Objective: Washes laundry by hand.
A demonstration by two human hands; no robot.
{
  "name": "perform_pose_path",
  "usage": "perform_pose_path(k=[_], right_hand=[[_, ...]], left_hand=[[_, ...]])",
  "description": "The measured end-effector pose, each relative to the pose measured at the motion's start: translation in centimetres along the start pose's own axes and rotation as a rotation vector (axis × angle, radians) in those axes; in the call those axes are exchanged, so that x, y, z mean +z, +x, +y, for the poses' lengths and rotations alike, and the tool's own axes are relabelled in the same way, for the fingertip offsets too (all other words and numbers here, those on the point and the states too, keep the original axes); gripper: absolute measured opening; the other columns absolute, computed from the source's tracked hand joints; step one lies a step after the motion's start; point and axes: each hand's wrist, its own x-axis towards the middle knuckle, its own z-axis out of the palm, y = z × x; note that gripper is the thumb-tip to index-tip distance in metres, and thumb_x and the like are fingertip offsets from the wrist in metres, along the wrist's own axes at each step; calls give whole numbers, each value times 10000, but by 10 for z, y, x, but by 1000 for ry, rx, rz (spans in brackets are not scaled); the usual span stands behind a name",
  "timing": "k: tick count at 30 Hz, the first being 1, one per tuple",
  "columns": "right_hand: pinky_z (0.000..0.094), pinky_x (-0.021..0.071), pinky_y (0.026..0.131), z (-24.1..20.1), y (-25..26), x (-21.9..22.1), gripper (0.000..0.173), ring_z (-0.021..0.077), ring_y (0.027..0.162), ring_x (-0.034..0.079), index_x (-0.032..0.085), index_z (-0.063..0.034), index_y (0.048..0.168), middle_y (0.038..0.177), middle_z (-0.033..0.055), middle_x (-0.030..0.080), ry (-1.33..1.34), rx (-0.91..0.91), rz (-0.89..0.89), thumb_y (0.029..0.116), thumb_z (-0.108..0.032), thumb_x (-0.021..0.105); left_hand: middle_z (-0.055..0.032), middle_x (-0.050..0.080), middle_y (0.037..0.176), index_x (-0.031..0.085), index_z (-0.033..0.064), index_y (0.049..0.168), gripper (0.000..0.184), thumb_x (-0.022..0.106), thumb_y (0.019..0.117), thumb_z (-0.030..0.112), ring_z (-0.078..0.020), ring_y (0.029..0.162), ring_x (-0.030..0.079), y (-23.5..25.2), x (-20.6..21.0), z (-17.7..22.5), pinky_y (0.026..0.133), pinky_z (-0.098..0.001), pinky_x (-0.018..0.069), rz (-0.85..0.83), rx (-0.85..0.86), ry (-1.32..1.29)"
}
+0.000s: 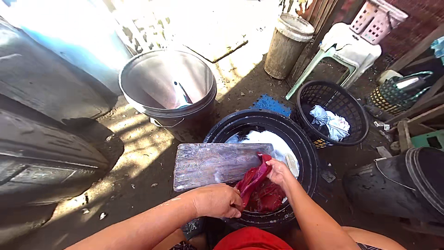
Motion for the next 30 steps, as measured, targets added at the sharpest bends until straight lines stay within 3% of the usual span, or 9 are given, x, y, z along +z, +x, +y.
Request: perform_pose_path(k=[5,8,10,13,18,20,24,27,30], right_hand=[[368,574,750,-46,-71,-4,241,156,834,667,601,-44,1252,972,85,686,-240,-193,-210,1062,-141,489],[316,586,695,-71,-126,-3,198,116,753,673,624,-41,1164,884,53,696,-286,-284,-381,1047,-112,481],[289,587,656,-89,-166,-5,196,98,720,675,656,-49,1111,851,43,706,-264,-391,-451,1027,-105,488],[259,591,609,-111,-217,-25,225,70,686,681,738,-90,1035,821,34,722,-164,-655,-537,988,-126,521],[253,610,612,-128,-215,-85,236,59,686,700,736,-118,1022,814,15,739,-172,-889,-439,982,-101,504],[297,592,672,-124,-188,-101,188,103,739,679,643,-91,1145,871,40,707,-574,-836,-244,966,-103,586],[601,502,983,-94,-134,-91,944,366,1164,612,394,-195,1577,1389,220,556,-1286,-524,-172,800,-459,861],[550,473,1044,-82,-114,-80,497,328,1202,607,687,-43,1269,1289,204,638,-1233,-544,-313,883,-332,808],[414,514,983,-98,-139,-70,281,192,1070,651,644,33,1235,1180,151,686,-728,-538,-331,978,-79,667]], left_hand=[[-221,612,1351,613,4,1363,461,604,1036,329,-356,1236,604,39,-30,8,1088,-539,448,467,-421,-185],[-237,388,1582,354,6,1561,811,745,922,318,-398,1426,432,86,-24,21,1168,-581,354,704,-400,-298],[-213,534,1464,468,37,1497,727,769,877,270,-384,1329,535,117,-7,29,1099,-619,418,793,-335,-263],[-163,708,1140,690,72,1171,307,663,951,284,-345,1108,668,142,15,25,964,-607,510,731,-402,-185],[-224,700,1134,695,-20,1146,265,589,1006,178,-359,1118,658,138,6,30,997,-574,482,556,-504,-295],[-174,697,1035,690,2,1119,205,604,1006,150,-278,990,663,132,-11,54,908,-510,520,617,-459,-528],[-86,674,874,658,46,1074,175,581,919,72,-180,781,648,121,-39,112,707,-397,544,655,-293,-834],[-64,685,790,650,69,1054,180,541,911,76,-141,660,656,101,-53,138,574,-314,543,693,-211,-947],[-46,721,850,658,95,1114,211,552,934,123,-117,724,691,81,-57,122,644,-303,579,698,-248,-772]])
